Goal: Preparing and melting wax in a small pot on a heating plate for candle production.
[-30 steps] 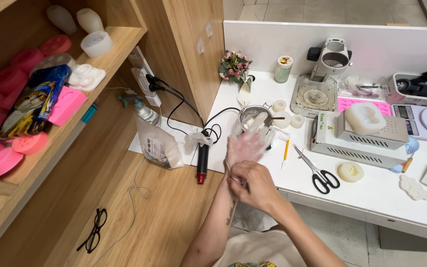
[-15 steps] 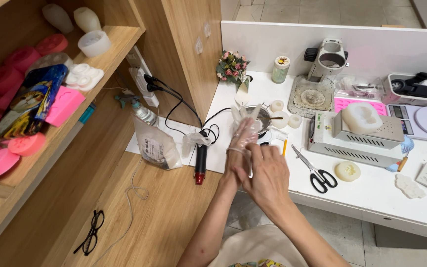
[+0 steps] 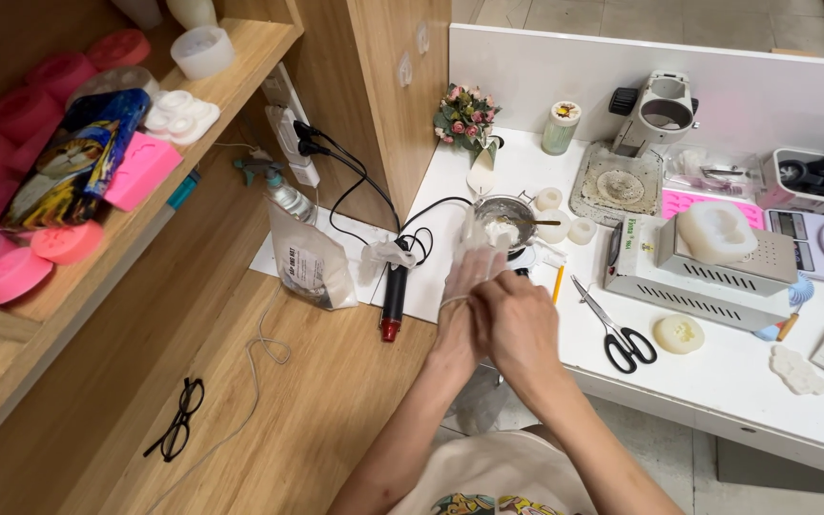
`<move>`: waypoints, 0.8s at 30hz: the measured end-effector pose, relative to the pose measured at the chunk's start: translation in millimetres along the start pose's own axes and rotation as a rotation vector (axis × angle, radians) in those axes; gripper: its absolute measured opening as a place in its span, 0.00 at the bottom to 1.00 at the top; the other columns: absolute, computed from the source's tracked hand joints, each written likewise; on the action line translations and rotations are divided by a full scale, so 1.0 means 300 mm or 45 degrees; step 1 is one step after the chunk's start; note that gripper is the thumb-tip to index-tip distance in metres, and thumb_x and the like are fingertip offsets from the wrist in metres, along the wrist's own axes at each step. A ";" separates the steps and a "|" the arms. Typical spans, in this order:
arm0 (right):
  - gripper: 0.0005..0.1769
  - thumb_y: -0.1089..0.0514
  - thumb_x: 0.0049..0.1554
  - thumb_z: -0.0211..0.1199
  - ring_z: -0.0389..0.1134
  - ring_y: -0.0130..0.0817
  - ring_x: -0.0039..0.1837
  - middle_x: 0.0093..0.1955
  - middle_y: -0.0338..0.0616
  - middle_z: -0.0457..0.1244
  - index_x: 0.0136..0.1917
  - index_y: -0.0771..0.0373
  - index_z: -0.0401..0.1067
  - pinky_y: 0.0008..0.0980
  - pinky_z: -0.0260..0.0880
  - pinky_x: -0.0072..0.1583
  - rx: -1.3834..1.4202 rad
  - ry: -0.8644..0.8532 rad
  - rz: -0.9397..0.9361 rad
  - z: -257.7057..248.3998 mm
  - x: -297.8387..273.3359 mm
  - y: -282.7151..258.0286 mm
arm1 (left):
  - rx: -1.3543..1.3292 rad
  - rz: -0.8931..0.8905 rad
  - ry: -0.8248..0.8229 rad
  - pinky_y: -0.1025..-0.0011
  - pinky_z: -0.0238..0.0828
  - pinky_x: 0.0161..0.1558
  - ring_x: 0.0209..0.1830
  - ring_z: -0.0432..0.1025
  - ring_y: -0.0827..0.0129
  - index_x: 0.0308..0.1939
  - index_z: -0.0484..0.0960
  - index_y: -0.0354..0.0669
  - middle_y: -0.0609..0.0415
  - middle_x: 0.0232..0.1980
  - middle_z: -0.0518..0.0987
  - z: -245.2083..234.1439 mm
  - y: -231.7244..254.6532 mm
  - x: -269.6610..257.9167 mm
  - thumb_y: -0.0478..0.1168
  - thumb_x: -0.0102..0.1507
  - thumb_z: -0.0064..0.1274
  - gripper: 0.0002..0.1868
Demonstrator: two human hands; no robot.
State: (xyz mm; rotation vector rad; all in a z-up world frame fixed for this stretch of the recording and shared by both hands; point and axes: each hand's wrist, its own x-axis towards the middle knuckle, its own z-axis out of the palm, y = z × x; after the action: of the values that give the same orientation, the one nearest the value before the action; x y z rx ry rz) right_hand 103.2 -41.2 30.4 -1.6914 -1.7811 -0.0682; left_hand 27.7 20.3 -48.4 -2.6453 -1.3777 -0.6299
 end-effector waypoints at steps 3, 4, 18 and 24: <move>0.04 0.61 0.50 0.66 0.68 0.47 0.44 0.44 0.52 0.68 0.40 0.63 0.77 0.45 0.69 0.49 -0.003 -0.043 -0.197 0.066 -0.052 -0.001 | 0.088 0.010 -0.154 0.57 0.43 0.79 0.77 0.52 0.53 0.72 0.61 0.33 0.39 0.74 0.63 0.108 -0.049 -0.128 0.45 0.69 0.41 0.29; 0.04 0.61 0.50 0.66 0.68 0.47 0.44 0.44 0.52 0.68 0.40 0.63 0.77 0.45 0.69 0.49 -0.002 -0.053 -0.191 0.076 -0.081 -0.006 | 0.083 0.008 -0.164 0.57 0.43 0.79 0.77 0.52 0.53 0.72 0.61 0.33 0.39 0.74 0.63 -0.027 -0.041 -0.150 0.45 0.69 0.41 0.29; 0.26 0.44 0.63 0.58 0.71 0.41 0.43 0.44 0.49 0.69 0.62 0.68 0.72 0.43 0.70 0.45 0.681 -0.387 1.487 0.967 -0.061 1.054 | -0.695 -0.575 -0.095 0.55 0.60 0.68 0.67 0.67 0.46 0.61 0.77 0.32 0.38 0.65 0.74 -0.001 -0.318 -0.642 0.42 0.73 0.38 0.20; 0.22 0.45 0.57 0.69 0.72 0.41 0.47 0.43 0.47 0.71 0.51 0.68 0.80 0.40 0.70 0.56 0.357 -0.141 1.324 0.953 -0.061 0.994 | -0.711 -0.709 -0.186 0.57 0.62 0.67 0.66 0.67 0.47 0.61 0.77 0.32 0.37 0.66 0.74 -0.031 -0.313 -0.653 0.43 0.72 0.39 0.21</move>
State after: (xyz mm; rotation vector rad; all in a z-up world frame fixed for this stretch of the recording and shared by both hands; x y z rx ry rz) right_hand 250.1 124.5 -318.8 -2.2010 -0.7391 0.6964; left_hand -150.0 -76.6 -128.2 -2.7185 -2.3107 -1.0188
